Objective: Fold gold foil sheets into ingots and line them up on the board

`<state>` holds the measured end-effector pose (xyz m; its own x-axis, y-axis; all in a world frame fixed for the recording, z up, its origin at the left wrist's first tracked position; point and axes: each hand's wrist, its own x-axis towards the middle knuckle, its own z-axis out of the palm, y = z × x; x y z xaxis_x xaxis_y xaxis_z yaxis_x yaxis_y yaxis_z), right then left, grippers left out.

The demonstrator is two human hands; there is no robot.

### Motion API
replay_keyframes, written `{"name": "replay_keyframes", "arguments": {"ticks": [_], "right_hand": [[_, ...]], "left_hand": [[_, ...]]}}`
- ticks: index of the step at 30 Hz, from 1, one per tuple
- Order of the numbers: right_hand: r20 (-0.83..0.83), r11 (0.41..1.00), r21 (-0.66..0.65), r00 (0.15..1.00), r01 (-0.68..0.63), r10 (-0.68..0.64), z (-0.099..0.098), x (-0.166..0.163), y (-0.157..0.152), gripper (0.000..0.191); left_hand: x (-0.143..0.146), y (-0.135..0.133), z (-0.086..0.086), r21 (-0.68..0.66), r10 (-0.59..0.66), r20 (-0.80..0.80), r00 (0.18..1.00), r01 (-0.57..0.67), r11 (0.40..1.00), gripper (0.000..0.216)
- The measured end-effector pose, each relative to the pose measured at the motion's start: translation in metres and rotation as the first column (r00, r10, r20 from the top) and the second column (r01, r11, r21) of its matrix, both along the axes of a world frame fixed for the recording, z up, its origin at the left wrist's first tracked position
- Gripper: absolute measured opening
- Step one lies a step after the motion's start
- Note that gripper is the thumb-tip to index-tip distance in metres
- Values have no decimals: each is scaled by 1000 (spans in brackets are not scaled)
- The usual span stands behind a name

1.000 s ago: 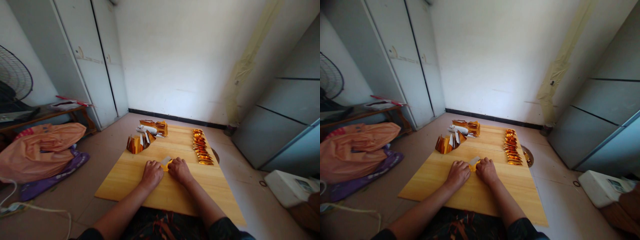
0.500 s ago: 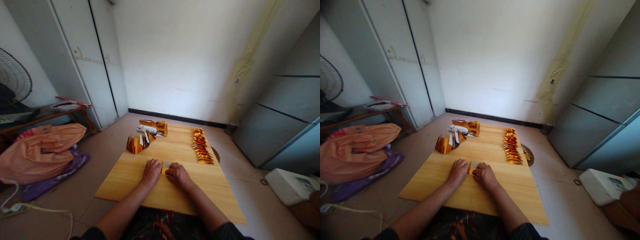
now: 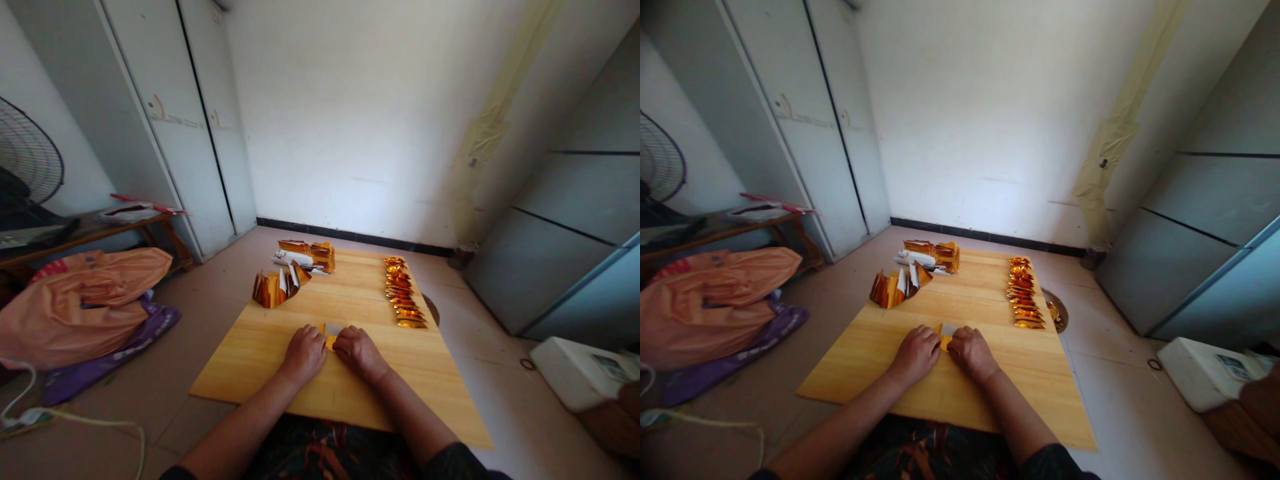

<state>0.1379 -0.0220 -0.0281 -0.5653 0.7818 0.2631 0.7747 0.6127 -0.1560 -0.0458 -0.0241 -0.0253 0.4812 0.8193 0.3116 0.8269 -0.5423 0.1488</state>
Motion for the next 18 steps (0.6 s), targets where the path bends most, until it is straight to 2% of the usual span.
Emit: {"name": "replay_keyframes", "arguments": {"ticks": [7,12,18], "right_hand": [[160,999,23,987,-32,28,3,-4,0,21],[132,999,-23,991,-27,30,8,-1,3,17],[102,991,-92,989,-100,109,14,11,11,13]], "left_hand": [[3,-1,-2,-14,6,-13,1000,-7,1000,12],[5,1,0,-24,21,-43,999,-22,999,11],[5,3,0,-18,-5,-76,997,3,1000,13]]}}
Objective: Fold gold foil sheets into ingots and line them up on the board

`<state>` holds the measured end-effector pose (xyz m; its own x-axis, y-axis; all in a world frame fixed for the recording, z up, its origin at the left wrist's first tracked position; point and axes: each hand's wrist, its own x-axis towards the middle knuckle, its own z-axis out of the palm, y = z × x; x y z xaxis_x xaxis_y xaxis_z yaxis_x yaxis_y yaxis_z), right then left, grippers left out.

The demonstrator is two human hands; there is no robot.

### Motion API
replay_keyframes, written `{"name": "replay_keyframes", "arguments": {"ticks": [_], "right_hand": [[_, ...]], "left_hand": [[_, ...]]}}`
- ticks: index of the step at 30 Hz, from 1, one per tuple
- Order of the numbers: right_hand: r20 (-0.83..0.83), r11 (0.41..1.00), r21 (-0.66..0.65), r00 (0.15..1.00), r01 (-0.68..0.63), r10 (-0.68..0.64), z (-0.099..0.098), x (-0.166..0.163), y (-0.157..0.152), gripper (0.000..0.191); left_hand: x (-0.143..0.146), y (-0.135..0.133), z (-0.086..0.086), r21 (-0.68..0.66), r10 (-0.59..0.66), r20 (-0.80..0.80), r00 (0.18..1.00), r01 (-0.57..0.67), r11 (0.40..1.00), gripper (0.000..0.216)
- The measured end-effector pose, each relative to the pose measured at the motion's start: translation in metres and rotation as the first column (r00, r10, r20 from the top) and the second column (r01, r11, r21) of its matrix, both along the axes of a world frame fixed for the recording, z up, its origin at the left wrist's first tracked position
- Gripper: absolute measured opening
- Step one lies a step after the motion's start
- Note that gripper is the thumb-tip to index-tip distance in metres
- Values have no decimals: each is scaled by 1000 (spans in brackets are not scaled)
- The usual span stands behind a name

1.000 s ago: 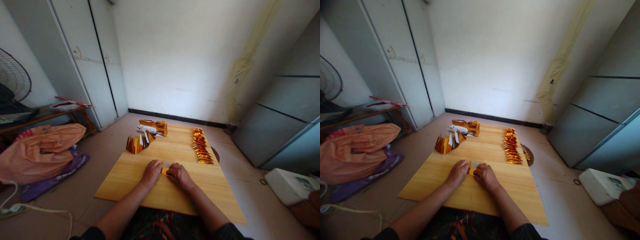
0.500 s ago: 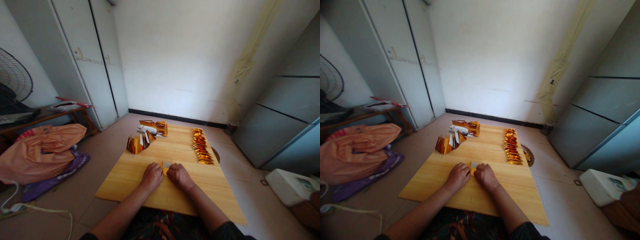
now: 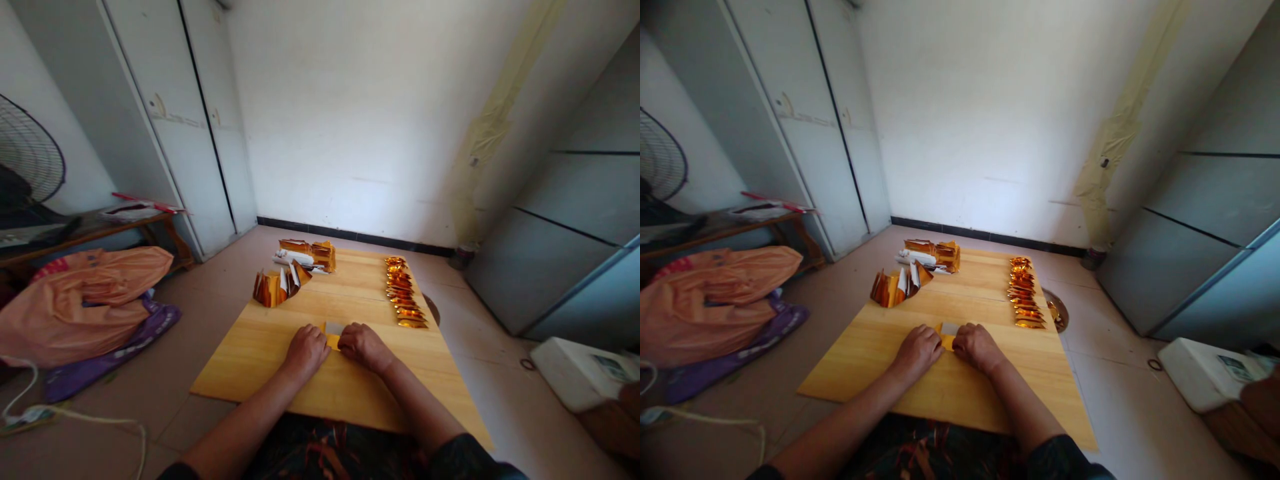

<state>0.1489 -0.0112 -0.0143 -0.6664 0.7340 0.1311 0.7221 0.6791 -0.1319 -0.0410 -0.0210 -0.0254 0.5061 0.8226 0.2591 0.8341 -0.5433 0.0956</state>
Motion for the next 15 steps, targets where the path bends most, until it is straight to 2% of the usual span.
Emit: {"name": "replay_keyframes", "arguments": {"ticks": [5,9,15], "right_hand": [[106,997,71,993,37,-44,2,-3,-5,17],[95,991,123,994,46,-58,-1,-7,-7,19],[14,998,23,998,58,-58,4,-5,3,20]], "left_hand": [[2,-4,0,12,21,-22,1000,-20,1000,12],[5,-8,5,4,40,-26,999,-40,999,13],[10,-11,10,-24,72,-104,992,-75,997,13]]}}
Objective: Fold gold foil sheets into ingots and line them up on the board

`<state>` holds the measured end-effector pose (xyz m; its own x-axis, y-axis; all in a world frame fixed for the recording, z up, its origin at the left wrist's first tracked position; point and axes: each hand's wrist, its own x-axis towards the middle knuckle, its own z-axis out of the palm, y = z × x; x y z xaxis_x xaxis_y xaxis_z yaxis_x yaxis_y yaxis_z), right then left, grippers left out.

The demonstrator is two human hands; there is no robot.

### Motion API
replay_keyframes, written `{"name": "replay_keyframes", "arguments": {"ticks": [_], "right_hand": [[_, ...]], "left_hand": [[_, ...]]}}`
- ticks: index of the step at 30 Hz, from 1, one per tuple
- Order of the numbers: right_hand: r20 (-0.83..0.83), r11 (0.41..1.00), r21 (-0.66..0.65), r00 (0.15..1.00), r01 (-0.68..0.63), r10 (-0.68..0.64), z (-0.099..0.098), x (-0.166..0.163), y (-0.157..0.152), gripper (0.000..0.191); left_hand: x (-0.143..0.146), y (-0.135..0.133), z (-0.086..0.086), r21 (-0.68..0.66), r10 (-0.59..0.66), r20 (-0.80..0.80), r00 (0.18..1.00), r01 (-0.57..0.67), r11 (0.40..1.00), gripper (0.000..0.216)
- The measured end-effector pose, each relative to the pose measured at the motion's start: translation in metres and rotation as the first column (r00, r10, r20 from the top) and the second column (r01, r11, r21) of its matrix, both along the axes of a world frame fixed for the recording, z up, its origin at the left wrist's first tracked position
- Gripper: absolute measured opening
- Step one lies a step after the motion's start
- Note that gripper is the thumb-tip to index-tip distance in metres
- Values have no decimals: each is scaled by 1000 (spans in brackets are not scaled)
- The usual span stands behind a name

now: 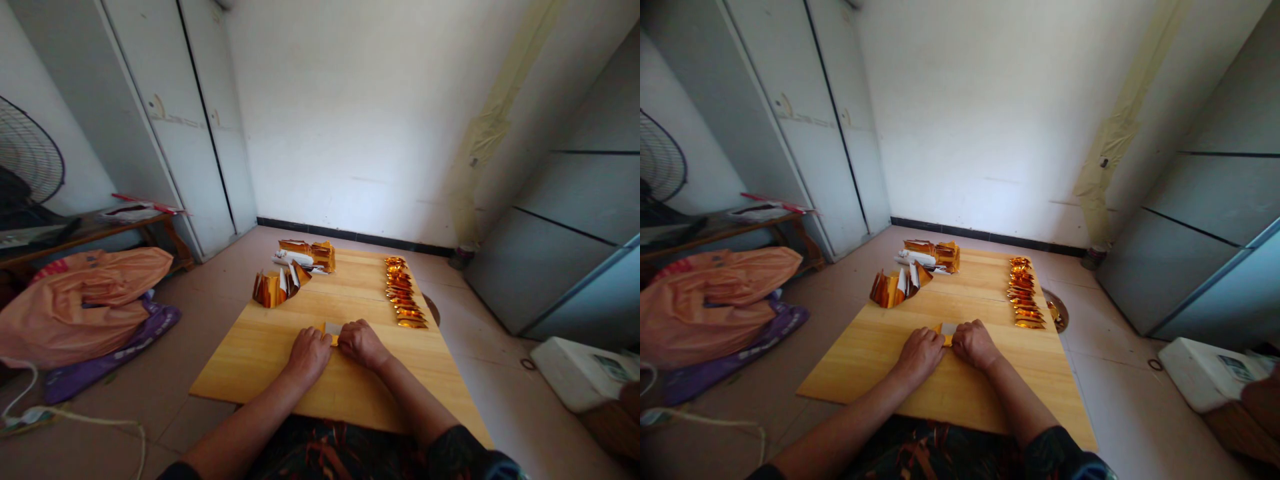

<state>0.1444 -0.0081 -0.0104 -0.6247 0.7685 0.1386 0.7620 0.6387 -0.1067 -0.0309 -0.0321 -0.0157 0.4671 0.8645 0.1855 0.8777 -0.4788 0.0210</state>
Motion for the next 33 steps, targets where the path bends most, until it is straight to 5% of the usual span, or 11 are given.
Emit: {"name": "replay_keyframes", "arguments": {"ticks": [7,16,23,33], "right_hand": [[-195,993,-76,978,-95,79,-4,19,1,10],[-330,1000,10,944,-23,25,-29,19,11,13],[-463,993,-113,886,-19,-35,-29,25,16,8],[-368,960,-263,910,95,-191,-16,16,24,7]], "left_hand": [[0,0,-4,14,-1,-13,1000,1,1000,19],[-2,-2,-7,29,4,-24,1000,-3,1000,17],[-5,-8,-2,7,-19,-12,1000,19,1000,21],[-12,-10,-2,-40,-68,-27,997,67,997,27]]}}
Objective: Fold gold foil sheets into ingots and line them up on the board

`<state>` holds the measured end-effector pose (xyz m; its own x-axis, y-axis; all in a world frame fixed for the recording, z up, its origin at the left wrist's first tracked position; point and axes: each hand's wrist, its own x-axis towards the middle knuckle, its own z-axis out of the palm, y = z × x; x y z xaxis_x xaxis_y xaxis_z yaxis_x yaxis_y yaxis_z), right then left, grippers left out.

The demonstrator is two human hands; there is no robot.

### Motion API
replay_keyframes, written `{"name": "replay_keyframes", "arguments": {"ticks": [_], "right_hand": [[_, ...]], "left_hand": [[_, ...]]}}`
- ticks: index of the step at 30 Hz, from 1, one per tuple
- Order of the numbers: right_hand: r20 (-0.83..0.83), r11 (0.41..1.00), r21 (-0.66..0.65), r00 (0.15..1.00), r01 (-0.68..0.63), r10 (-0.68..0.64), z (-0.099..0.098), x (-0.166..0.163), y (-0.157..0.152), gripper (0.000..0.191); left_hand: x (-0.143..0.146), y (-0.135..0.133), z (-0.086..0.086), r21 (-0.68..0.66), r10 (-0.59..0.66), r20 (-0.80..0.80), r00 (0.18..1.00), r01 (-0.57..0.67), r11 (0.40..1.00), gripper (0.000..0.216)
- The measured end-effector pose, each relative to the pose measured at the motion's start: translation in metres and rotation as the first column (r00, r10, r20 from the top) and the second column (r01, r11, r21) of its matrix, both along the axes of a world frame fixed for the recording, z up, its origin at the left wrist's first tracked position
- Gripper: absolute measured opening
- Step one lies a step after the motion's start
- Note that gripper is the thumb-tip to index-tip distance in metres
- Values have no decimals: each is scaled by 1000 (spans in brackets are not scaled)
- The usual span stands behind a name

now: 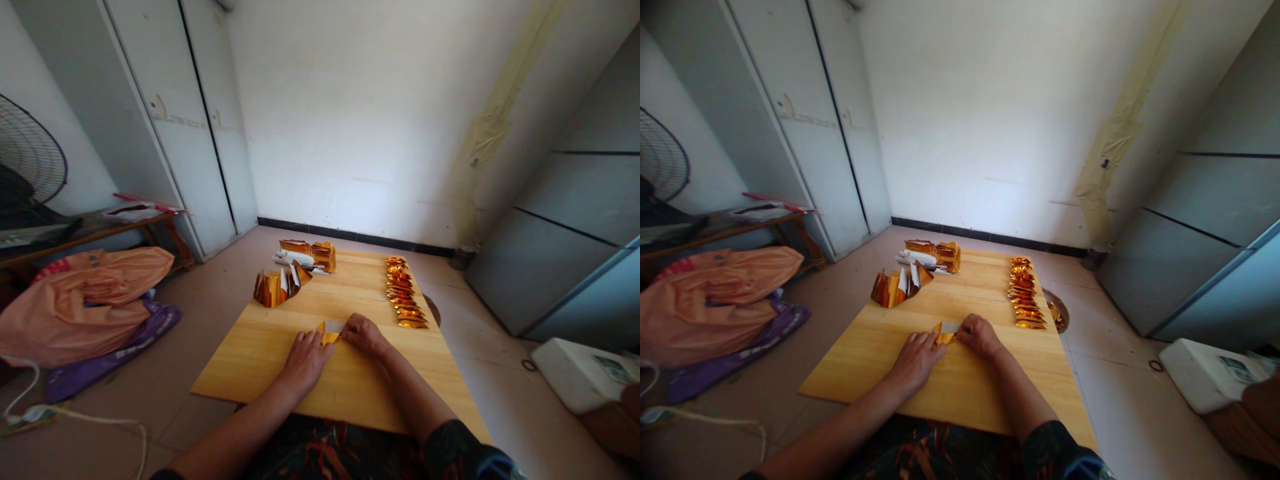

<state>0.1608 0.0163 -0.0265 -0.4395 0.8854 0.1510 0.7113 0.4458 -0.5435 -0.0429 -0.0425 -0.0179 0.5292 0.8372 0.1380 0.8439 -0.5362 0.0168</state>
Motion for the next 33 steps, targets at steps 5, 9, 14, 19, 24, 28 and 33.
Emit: {"name": "replay_keyframes", "arguments": {"ticks": [5,9,14,19,24,28,33], "right_hand": [[50,994,-91,997,61,-57,2,-3,4,5],[83,984,-135,991,113,-103,4,-6,6,7],[173,978,-125,974,168,-146,10,-12,7,10],[224,968,-136,959,209,-176,19,-17,4,10],[263,963,-139,946,229,-187,28,-22,1,11],[302,963,-133,935,233,-185,30,-25,1,11],[323,964,-122,928,235,-185,26,-25,4,10]], "left_hand": [[0,-1,-1,-6,2,-14,1000,-3,1000,30],[-1,-1,3,-15,-4,6,1000,4,1000,30],[-2,-1,8,-29,-22,-6,1000,22,999,28],[0,-2,13,-49,-21,-36,999,19,999,28],[2,-2,13,-59,-9,-19,1000,8,998,26],[4,-2,12,-47,-9,-56,998,6,999,27],[7,-2,7,-15,7,-68,998,-8,1000,38]]}}
